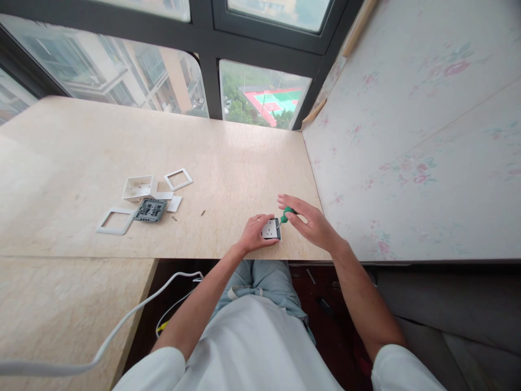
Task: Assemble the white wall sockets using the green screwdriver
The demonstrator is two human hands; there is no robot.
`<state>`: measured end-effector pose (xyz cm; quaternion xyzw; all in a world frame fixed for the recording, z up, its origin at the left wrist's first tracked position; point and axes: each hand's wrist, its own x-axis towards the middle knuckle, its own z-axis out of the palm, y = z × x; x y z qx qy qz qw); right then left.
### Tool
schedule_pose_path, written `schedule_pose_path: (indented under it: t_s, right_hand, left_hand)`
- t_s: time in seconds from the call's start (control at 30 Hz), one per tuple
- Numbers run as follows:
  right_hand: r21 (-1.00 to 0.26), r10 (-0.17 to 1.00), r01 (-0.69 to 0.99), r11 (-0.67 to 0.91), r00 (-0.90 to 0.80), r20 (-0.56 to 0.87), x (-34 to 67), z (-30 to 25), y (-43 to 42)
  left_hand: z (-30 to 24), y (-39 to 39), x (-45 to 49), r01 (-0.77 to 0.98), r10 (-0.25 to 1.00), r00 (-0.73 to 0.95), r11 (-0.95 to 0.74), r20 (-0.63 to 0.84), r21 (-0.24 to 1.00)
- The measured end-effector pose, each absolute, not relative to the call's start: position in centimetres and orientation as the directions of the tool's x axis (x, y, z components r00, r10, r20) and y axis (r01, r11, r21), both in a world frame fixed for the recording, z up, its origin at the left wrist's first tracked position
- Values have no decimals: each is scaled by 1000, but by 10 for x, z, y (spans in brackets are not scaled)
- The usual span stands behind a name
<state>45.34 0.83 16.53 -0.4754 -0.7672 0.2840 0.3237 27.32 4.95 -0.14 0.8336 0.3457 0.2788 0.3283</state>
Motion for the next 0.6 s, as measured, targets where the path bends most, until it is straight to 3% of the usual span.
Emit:
schedule_pose_path:
  t_s: [0.23,0.6]
  right_hand:
    - [-425,893,796,431,-311,324,451,164,15]
    - [-760,914,539,364,-362,181,457,166,8]
  left_hand:
    - [-2,50,273,411,767,602,-536,222,738]
    - [-5,49,273,387,761,597,-551,254,740]
